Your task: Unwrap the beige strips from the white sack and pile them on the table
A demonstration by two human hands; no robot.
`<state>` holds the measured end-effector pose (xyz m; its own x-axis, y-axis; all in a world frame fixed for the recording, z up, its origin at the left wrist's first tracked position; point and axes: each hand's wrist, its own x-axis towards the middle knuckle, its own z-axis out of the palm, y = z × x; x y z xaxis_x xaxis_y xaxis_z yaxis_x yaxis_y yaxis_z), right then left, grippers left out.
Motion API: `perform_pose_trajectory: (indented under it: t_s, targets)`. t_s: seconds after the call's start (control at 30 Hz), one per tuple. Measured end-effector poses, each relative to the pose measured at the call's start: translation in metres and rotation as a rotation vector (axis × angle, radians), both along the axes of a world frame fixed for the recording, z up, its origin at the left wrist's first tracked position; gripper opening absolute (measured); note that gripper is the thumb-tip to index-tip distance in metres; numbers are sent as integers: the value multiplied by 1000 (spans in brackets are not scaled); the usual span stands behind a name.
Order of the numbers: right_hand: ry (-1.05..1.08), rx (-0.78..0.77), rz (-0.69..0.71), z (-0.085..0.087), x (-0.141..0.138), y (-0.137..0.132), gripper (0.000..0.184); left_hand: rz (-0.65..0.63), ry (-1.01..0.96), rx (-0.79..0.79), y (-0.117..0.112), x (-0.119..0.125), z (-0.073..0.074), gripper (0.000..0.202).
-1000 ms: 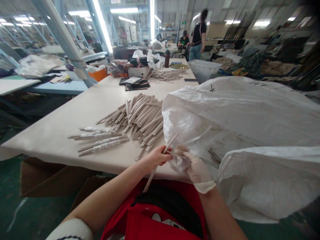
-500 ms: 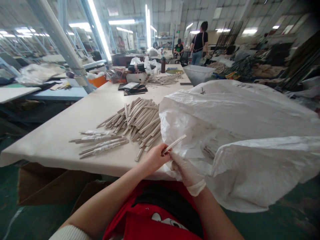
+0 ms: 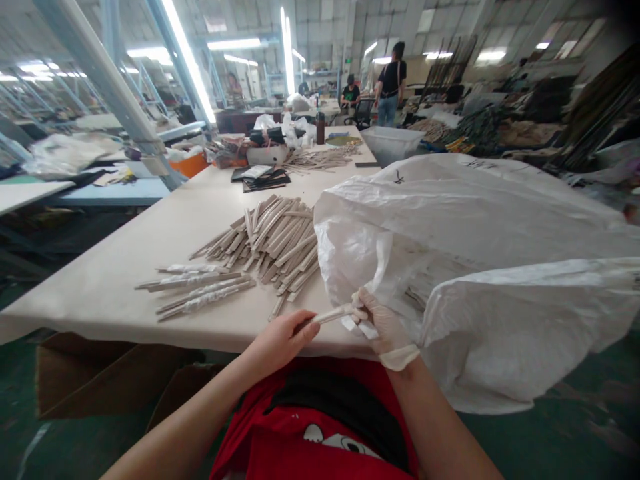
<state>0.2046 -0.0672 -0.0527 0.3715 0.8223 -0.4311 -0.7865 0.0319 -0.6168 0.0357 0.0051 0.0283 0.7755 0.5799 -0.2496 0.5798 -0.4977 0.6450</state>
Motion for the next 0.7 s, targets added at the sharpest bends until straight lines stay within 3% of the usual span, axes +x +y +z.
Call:
perform_pose_trajectory:
  t_s: [0.3, 0.7]
  targets:
    - [-99, -29, -63, -5, -6, 3, 52, -67, 115, 66, -7, 6, 7, 34]
    - [-26, -61, 23, -2, -3, 1, 37, -4, 127, 58, -2, -1, 1, 36]
